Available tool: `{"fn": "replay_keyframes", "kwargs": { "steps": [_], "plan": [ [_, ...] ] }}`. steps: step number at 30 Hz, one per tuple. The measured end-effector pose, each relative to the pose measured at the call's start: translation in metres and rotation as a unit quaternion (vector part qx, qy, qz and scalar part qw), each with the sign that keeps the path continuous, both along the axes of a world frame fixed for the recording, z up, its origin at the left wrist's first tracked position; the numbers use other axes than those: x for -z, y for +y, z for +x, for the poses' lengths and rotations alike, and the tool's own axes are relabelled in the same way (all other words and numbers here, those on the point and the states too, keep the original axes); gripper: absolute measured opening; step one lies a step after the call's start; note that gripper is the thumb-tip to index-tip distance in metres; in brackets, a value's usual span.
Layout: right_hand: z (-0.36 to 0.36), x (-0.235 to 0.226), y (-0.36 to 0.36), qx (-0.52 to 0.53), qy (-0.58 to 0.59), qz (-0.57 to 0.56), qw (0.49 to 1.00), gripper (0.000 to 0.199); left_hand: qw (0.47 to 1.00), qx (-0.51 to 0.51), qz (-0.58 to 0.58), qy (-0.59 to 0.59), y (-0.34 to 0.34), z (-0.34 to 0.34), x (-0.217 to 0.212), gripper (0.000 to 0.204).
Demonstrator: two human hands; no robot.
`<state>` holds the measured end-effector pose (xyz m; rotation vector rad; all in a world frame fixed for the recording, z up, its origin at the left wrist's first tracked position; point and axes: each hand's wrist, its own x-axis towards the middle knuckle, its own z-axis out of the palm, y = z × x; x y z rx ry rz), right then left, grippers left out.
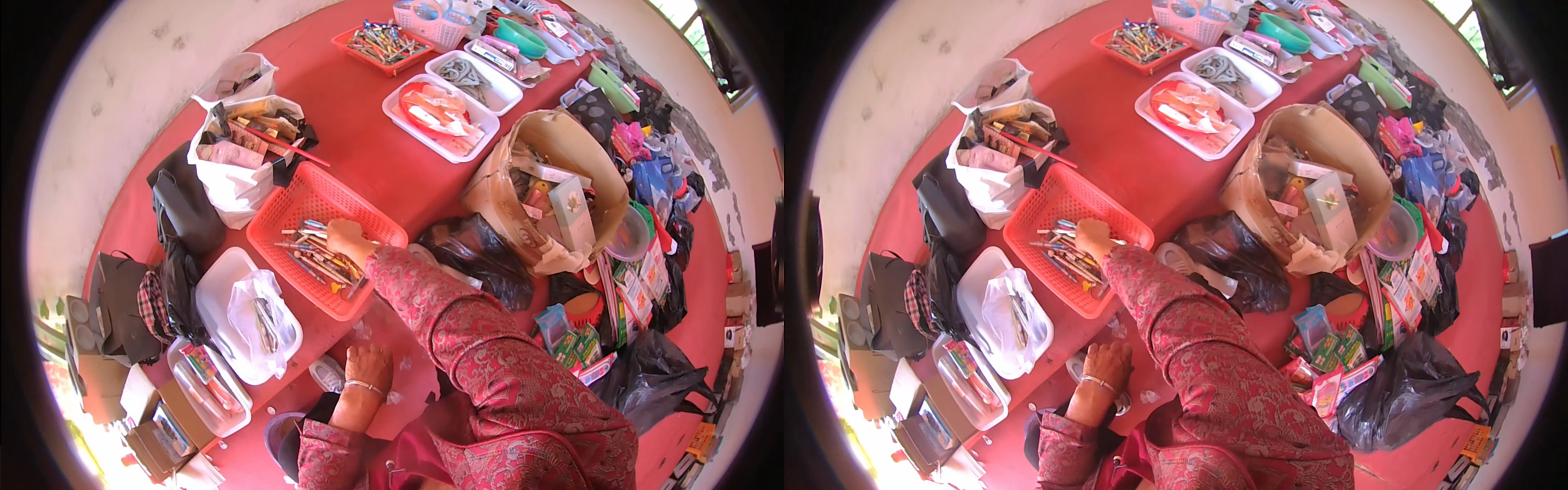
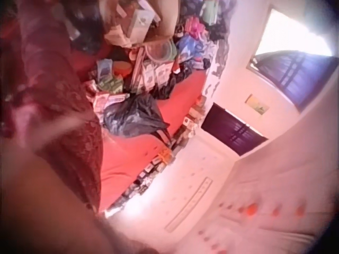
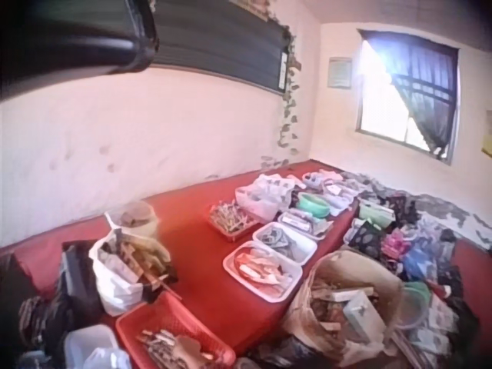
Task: The person sorts through a red plastic basket filled with various pens and markers. They pick up items individually, inspect them, and transfer them into a white plastic container on the table. The process involves repetitive picking, checking, and placing of stationery items.
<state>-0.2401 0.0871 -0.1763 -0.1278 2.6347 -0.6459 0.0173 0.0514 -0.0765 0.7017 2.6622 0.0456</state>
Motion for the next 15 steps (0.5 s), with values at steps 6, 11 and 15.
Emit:
{"fn": "replay_keyframes", "kwargs": {
  "steps": [6,11,15],
  "plan": [
    [0.009,-0.032,0.047,-0.096,-0.015,-0.397,0.913,0.017,0.997,-0.033,-0.042,-0.051,-0.001,-0.015,-0.014,0.026],
    [0.006,-0.071,0.065,-0.036,-0.116,-0.634,0.763,0.022,0.994,-0.090,0.050,0.048,-0.004,-0.043,-0.040,0.020],
    [0.059,-0.156,0.055,-0.063,-0.082,-0.715,0.692,0.015,0.944,-0.208,0.224,0.122,-0.035,-0.048,-0.064,0.019]
  ]
}}
